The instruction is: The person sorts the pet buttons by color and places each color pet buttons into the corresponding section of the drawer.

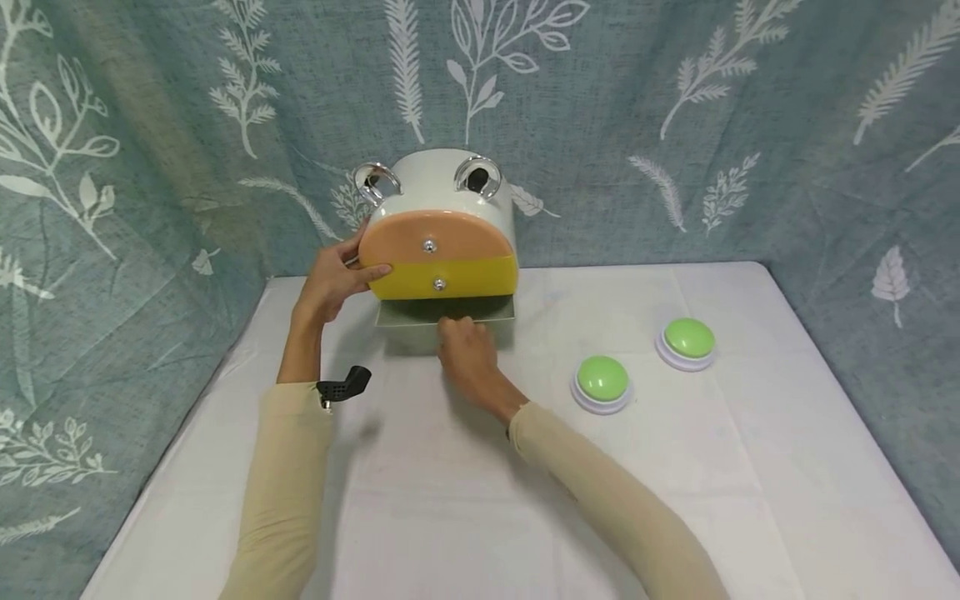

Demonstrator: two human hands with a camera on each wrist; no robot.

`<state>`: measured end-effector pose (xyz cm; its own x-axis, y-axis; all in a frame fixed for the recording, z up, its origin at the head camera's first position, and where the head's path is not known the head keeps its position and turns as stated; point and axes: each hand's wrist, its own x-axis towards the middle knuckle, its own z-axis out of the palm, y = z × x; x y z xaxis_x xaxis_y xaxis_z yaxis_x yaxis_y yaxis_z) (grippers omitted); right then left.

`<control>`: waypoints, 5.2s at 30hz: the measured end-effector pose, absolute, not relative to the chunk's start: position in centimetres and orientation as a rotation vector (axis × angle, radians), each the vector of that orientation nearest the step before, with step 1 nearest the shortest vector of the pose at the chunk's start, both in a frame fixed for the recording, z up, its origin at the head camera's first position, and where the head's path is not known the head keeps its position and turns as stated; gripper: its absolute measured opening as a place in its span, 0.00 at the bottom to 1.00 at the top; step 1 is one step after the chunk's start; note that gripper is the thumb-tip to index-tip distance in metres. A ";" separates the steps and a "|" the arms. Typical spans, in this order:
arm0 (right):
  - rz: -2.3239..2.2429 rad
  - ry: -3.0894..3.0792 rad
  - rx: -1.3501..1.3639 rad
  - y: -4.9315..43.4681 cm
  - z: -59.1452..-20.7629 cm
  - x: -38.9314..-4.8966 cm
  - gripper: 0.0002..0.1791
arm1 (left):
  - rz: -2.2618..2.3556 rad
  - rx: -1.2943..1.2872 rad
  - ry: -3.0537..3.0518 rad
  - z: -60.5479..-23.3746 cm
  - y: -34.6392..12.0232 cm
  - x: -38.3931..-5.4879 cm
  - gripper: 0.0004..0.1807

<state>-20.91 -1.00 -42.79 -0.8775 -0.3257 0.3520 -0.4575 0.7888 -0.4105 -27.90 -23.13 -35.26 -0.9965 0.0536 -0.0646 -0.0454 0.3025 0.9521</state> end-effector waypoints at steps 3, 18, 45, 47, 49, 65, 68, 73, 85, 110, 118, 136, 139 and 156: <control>0.693 -2.725 0.635 -0.8 -42.6 -19.8 0.09 | 1.805 0.025 2.475 -35.2 -23.1 -27.8 0.48; 0.660 -2.743 0.702 -0.5 -42.3 -16.7 0.06 | 1.821 0.017 2.460 -35.4 -23.1 -27.7 0.48; 0.640 -3.185 0.287 12.6 -39.1 -17.1 0.31 | 1.864 -0.006 2.422 -35.9 -23.3 -27.4 0.48; 0.596 -3.260 0.259 13.9 -39.6 -17.2 0.36 | 1.853 -0.023 2.427 -35.8 -23.3 -27.4 0.48; 0.569 -3.331 0.231 14.8 -39.8 -17.0 0.41 | 1.849 -0.023 2.429 -35.7 -23.2 -27.5 0.48; 0.623 -3.401 0.210 16.2 -40.0 -17.2 0.40 | 1.866 0.020 2.424 -35.6 -23.2 -27.6 0.47; 0.667 -3.310 0.256 15.6 -38.9 -17.2 0.40 | 1.866 0.008 2.428 -35.6 -23.2 -27.6 0.47; 0.758 -3.104 0.296 13.5 -36.1 -17.3 0.39 | 1.882 0.004 2.426 -35.7 -23.3 -27.5 0.47; 0.916 -2.917 0.488 6.6 -33.9 -19.5 0.33 | 1.881 -0.017 2.429 -35.8 -23.4 -27.7 0.47; 0.922 -3.001 0.580 0.8 -40.1 -23.8 0.28 | 1.894 -0.011 2.411 -36.6 -23.2 -27.7 0.46; 1.057 -2.910 0.560 3.0 -39.1 -22.5 0.19 | 1.897 -0.007 2.415 -36.6 -23.3 -27.5 0.46; 0.680 -3.168 -0.145 23.7 -39.4 -21.2 0.35 | 1.909 0.002 2.401 -36.5 -23.1 -27.5 0.46; 0.730 -3.222 -0.273 25.5 -40.5 -21.2 0.38 | 1.913 -0.001 2.392 -36.4 -23.3 -27.4 0.46; 0.856 -3.111 -0.248 27.4 -42.2 -20.6 0.36 | 1.947 -0.015 2.381 -36.6 -23.1 -27.5 0.45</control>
